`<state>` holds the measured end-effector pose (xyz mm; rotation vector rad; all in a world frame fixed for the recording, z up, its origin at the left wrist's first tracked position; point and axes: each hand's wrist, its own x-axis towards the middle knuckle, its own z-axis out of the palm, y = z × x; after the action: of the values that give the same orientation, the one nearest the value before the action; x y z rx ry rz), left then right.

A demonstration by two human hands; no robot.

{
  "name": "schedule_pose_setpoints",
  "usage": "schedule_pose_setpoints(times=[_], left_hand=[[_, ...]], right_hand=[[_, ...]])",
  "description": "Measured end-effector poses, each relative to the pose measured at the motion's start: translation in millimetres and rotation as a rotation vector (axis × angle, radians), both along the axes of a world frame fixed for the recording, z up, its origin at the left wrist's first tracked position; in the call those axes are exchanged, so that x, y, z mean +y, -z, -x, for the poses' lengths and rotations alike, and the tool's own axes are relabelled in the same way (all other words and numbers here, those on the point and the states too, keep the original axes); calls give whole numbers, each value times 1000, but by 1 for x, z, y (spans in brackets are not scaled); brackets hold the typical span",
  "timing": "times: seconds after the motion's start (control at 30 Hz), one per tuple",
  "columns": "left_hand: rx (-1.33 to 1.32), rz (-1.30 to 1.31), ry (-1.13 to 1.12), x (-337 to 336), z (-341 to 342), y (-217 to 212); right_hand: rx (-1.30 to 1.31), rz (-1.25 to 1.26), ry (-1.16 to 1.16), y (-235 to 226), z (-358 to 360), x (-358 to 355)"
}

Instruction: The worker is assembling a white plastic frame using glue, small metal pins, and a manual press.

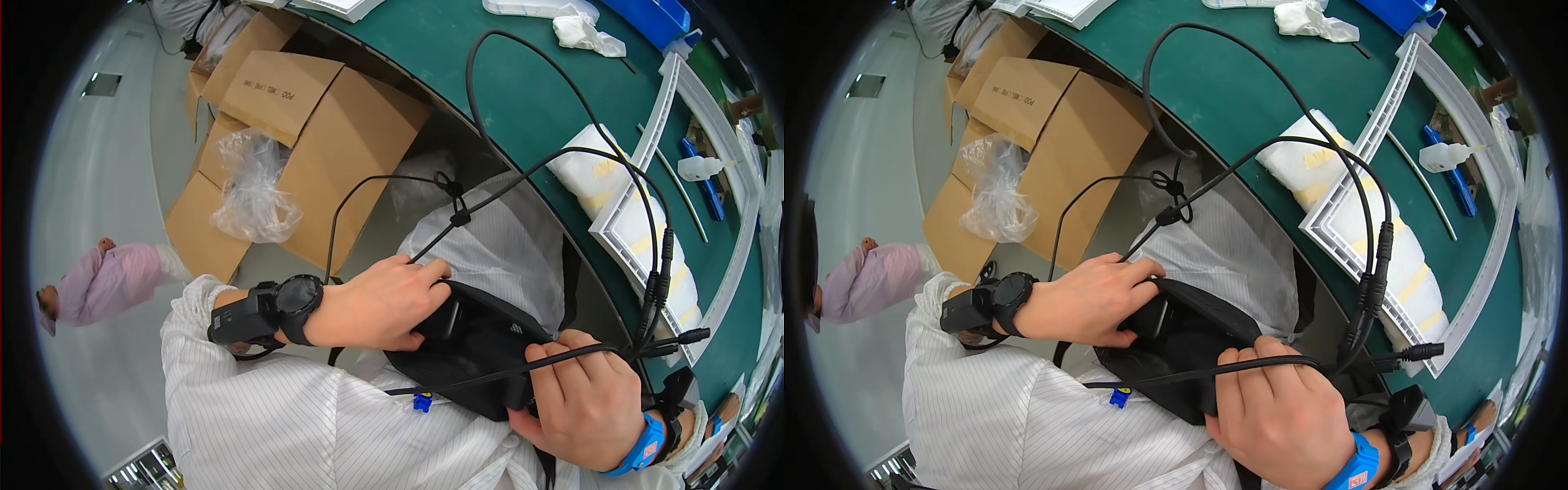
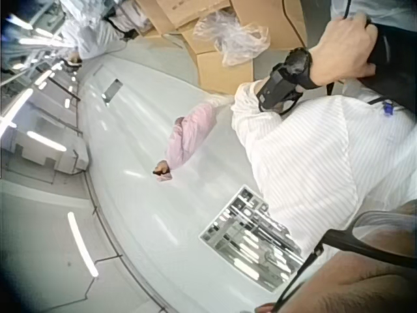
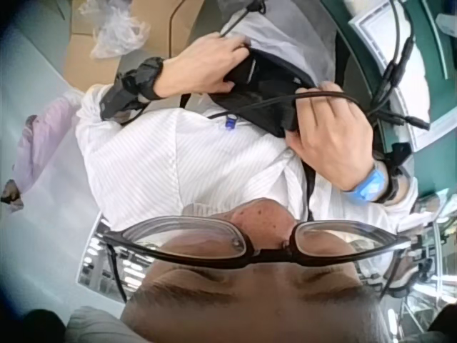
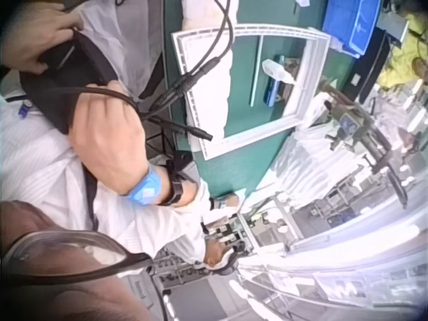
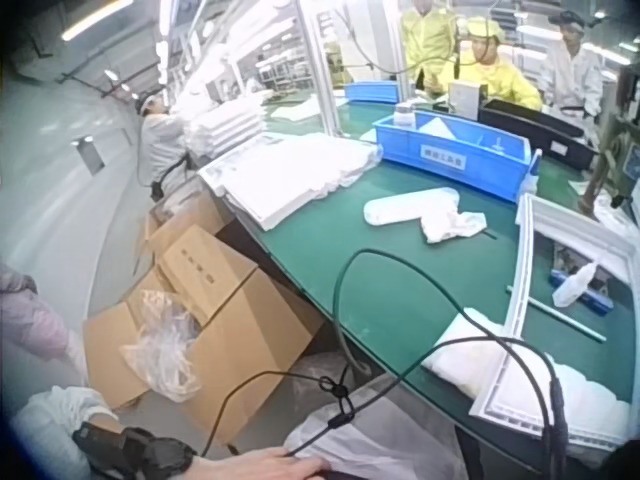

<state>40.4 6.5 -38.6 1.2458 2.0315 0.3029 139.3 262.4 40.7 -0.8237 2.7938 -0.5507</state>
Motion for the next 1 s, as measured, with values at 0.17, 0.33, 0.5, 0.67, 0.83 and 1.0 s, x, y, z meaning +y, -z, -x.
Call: schedule_pose_setpoints(times=[0.17, 0.33, 0.5, 0.67, 0.83, 1.0], left_hand=[[-123, 18, 102, -4, 3, 9], [-251, -125, -77, -13, 1, 16], [-188, -242, -332, -8, -11, 34], [-149, -311, -353, -7, -8, 35], [-96, -272, -362, -3, -10, 32], [6, -431, -417, -1, -17, 37]], right_hand=[[-13, 72, -11, 3, -4, 0], [55, 25, 19, 3, -7, -7], [69, 58, 12, 2, -8, -2], [106, 61, 8, 5, -9, -7], [168, 111, 64, 1, -14, -12], [244, 71, 54, 10, -14, -16]])
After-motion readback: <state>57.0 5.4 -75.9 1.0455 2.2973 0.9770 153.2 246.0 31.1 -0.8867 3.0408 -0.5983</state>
